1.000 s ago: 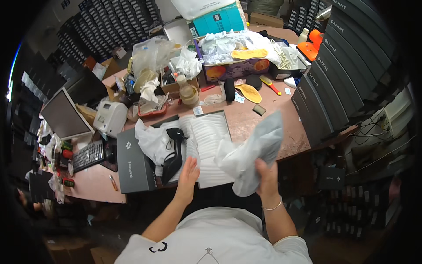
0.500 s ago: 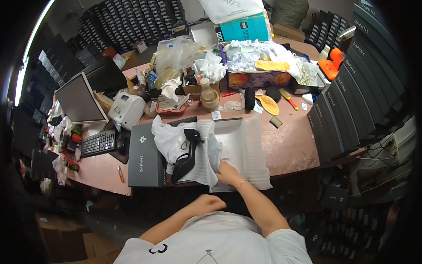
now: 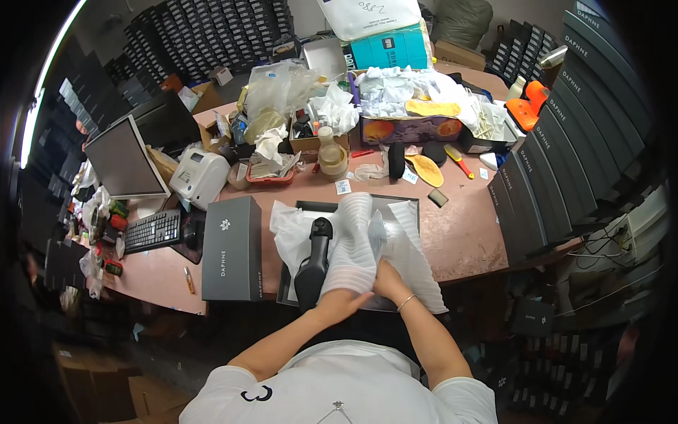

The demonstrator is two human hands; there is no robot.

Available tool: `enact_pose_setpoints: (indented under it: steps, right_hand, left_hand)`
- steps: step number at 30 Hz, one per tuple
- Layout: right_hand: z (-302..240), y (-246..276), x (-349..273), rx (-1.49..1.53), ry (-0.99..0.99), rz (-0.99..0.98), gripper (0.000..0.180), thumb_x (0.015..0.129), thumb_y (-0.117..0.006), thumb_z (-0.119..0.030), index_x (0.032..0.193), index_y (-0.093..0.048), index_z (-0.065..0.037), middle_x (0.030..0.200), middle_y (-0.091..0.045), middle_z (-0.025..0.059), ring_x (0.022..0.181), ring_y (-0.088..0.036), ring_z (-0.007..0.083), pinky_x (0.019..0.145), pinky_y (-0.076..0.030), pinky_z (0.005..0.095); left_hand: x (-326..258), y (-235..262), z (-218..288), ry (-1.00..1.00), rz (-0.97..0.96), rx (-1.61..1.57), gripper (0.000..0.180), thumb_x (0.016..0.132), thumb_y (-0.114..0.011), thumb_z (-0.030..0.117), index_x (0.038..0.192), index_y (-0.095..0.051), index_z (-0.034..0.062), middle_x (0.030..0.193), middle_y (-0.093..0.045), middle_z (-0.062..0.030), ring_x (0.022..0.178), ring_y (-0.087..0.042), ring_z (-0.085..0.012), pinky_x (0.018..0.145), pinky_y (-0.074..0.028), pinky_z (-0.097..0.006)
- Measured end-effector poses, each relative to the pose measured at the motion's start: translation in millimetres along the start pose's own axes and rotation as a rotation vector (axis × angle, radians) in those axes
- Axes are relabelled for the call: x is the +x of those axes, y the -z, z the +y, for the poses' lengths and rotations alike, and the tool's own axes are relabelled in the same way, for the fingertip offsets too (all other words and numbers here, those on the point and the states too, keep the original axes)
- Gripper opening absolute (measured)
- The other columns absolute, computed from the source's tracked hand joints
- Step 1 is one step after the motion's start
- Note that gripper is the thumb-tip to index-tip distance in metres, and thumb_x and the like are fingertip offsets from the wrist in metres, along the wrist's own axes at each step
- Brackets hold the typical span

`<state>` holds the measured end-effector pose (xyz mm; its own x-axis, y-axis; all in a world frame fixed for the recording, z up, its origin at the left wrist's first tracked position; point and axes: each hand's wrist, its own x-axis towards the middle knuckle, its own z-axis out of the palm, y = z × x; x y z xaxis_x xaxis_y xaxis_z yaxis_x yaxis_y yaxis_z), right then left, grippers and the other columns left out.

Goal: Inspecting and packaging pairs of high-heeled shoes into boxes with protective tissue paper.

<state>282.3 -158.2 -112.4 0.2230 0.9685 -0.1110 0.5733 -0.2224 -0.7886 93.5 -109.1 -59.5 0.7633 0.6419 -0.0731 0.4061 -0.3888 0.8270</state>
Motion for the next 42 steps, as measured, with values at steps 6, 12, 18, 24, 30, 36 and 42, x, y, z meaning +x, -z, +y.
enact_pose_setpoints:
  steps: [6, 12, 18, 24, 30, 36, 42]
  right_hand:
    - [3, -6, -1, 0.089, 0.011, 0.089, 0.052, 0.079, -0.060, -0.029, 0.122, -0.053, 0.001, 0.115, -0.060, 0.0259, 0.109, -0.056, 0.0411, 0.091, -0.045, 0.0415]
    - [-15, -14, 10, -0.263, -0.080, -0.135, 0.064, 0.077, -0.066, -0.041, 0.118, -0.052, 0.005, 0.110, -0.057, 0.0293, 0.107, -0.055, 0.0422, 0.092, -0.045, 0.0447]
    - [-32, 49, -15, 0.118, 0.079, 0.236, 0.062, 0.088, -0.057, -0.039, 0.133, -0.042, 0.001, 0.137, -0.042, 0.0250, 0.126, -0.044, 0.0372, 0.103, -0.037, 0.0422]
    - [-55, 106, -25, 1.033, 0.127, 0.564, 0.068, 0.099, -0.036, -0.049, 0.147, -0.024, -0.002, 0.152, -0.025, 0.0162, 0.140, -0.024, 0.0266, 0.114, -0.018, 0.0404]
    - [-63, 74, -35, 0.332, -0.108, 0.015, 0.070, 0.094, -0.052, -0.036, 0.143, -0.025, 0.006, 0.141, -0.039, 0.0268, 0.135, -0.034, 0.0320, 0.110, -0.027, 0.0377]
    - [-16, 10, -17, -0.052, 0.005, -0.101, 0.073, 0.093, -0.051, -0.041, 0.138, -0.026, 0.012, 0.136, -0.036, 0.0372, 0.124, -0.040, 0.0493, 0.104, -0.035, 0.0429]
    - [-109, 199, 17, 0.345, -0.061, 0.078, 0.027, 0.092, -0.058, -0.021, 0.106, -0.064, 0.001, 0.086, -0.069, 0.0108, 0.072, -0.068, 0.0161, 0.065, -0.052, 0.0280]
  left_hand:
    - [9, 38, -25, 0.074, 0.493, -0.462, 0.043, 0.093, -0.058, 0.028, 0.121, -0.055, -0.0048, 0.119, -0.060, -0.0154, 0.112, -0.055, -0.0247, 0.099, -0.040, -0.034]
    - [20, 45, 16, -0.452, 0.313, 0.351, 0.048, 0.079, -0.072, 0.040, 0.106, -0.063, 0.0014, 0.104, -0.064, -0.0142, 0.100, -0.058, -0.0320, 0.090, -0.044, -0.042]
    - [7, 78, 59, -0.541, -0.023, -0.016, 0.039, 0.083, -0.067, 0.033, 0.108, -0.062, 0.0033, 0.114, -0.060, -0.0139, 0.104, -0.056, -0.0324, 0.091, -0.044, -0.042]
    - [105, 10, 47, -0.302, -0.214, 0.383, 0.019, 0.082, -0.057, 0.017, 0.089, -0.066, 0.0027, 0.084, -0.064, -0.0196, 0.083, -0.061, -0.0393, 0.083, -0.046, -0.045]
    - [134, -29, 16, -0.399, -0.532, 0.261, 0.016, 0.074, -0.059, 0.019, 0.079, -0.067, 0.0055, 0.071, -0.063, -0.0175, 0.078, -0.061, -0.0377, 0.080, -0.047, -0.041]
    - [79, 119, -38, -0.247, 0.579, 0.205, 0.028, 0.081, -0.060, 0.005, 0.108, -0.060, -0.0016, 0.108, -0.061, -0.0194, 0.102, -0.059, -0.0361, 0.090, -0.046, -0.041]
    - [86, 205, -118, 0.214, 0.279, 0.380, 0.033, 0.086, -0.062, 0.018, 0.107, -0.059, -0.0074, 0.101, -0.063, -0.0215, 0.094, -0.061, -0.0354, 0.084, -0.048, -0.040]
